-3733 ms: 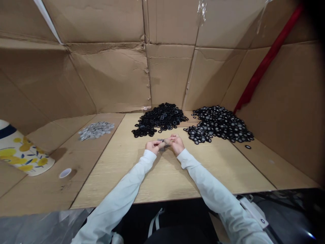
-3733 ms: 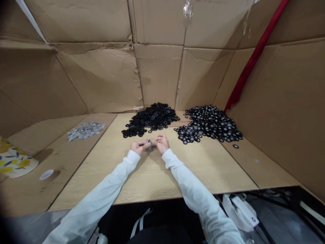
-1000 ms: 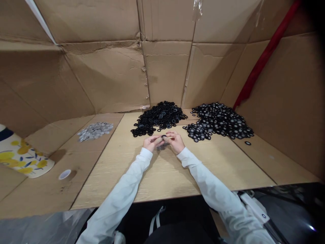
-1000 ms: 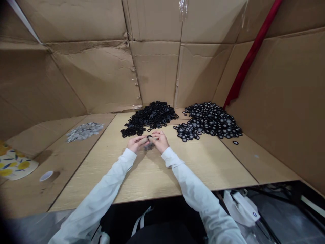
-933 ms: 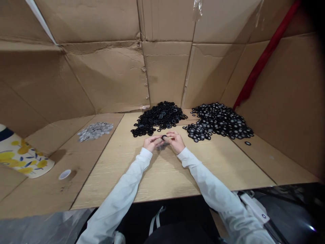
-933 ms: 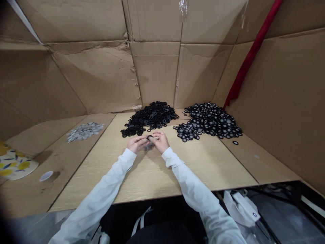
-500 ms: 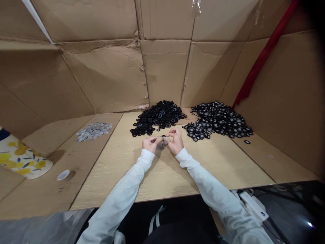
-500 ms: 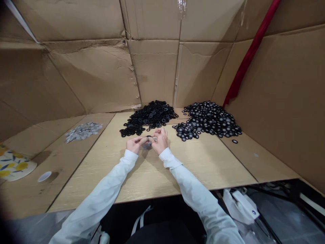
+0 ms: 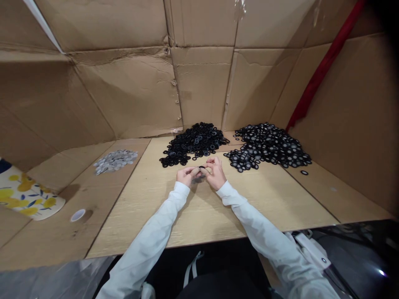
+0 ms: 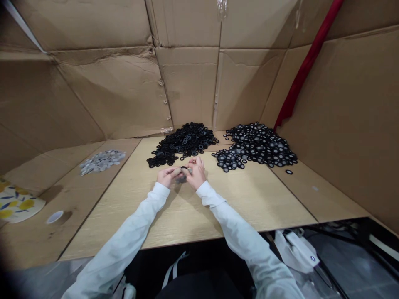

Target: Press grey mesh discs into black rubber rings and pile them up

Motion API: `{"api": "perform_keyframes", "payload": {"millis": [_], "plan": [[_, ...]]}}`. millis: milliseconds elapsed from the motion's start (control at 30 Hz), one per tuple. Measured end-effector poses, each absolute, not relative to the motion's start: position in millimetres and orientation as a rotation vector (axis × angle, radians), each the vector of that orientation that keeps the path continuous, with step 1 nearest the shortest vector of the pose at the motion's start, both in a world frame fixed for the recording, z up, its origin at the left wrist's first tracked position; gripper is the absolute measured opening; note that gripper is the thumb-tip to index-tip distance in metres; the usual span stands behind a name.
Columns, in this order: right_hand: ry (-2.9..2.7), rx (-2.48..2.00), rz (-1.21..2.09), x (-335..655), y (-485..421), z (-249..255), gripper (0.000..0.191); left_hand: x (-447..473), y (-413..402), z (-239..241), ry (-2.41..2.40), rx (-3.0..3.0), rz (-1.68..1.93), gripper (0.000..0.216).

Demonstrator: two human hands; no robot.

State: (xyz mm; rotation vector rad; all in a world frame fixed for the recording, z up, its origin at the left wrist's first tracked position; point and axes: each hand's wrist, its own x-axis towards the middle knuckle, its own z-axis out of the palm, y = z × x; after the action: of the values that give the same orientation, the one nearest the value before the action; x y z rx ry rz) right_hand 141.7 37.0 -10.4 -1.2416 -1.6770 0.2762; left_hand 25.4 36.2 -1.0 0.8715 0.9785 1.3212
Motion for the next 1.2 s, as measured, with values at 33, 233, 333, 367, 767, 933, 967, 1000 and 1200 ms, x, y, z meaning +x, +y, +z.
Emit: {"api": "perform_keyframes", "payload": {"millis": [33, 233, 333, 367, 767, 933, 967, 1000, 1200], "plan": [[-1.677, -1.258, 0.266, 141.9, 37.1, -10.8, 0.009, 25.4, 36.2, -2.3, 0.979, 0.876, 1.325, 0.027], [-1.668, -1.392, 0.124, 139.3, 32.9, -9.6, 0.011, 26.1, 35.3, -7.8, 1.017, 0.964, 1.382, 0.025], [-1.710, -1.331, 0.182, 140.2, 33.4, -8.3, 0.011, 25.9, 34.7, -4.4, 0.999, 0.891, 1.364, 0.027], [-1.720, -1.301, 0.215, 140.9, 34.2, -8.2, 0.011, 25.8, 34.5, -3.0, 0.991, 0.862, 1.355, 0.027], [-1.707, -1.318, 0.261, 141.3, 35.1, -9.8, 0.011, 26.5, 33.1, -3.1, 0.984, 0.863, 1.365, 0.028], [-1.700, -1.299, 0.300, 142.0, 37.0, -11.3, 0.010, 27.2, 32.8, -3.3, 0.947, 0.824, 1.365, 0.030], [-1.691, -1.321, 0.277, 141.8, 37.0, -11.6, 0.010, 27.5, 32.5, -3.7, 0.942, 0.840, 1.368, 0.030], [-1.682, -1.340, 0.253, 141.6, 36.9, -11.9, 0.009, 27.8, 32.2, -4.1, 0.936, 0.852, 1.368, 0.030], [-1.657, -1.233, 0.334, 140.5, 37.4, -13.2, 0.011, 27.4, 34.7, -5.9, 0.878, 0.677, 1.374, 0.021]]}}
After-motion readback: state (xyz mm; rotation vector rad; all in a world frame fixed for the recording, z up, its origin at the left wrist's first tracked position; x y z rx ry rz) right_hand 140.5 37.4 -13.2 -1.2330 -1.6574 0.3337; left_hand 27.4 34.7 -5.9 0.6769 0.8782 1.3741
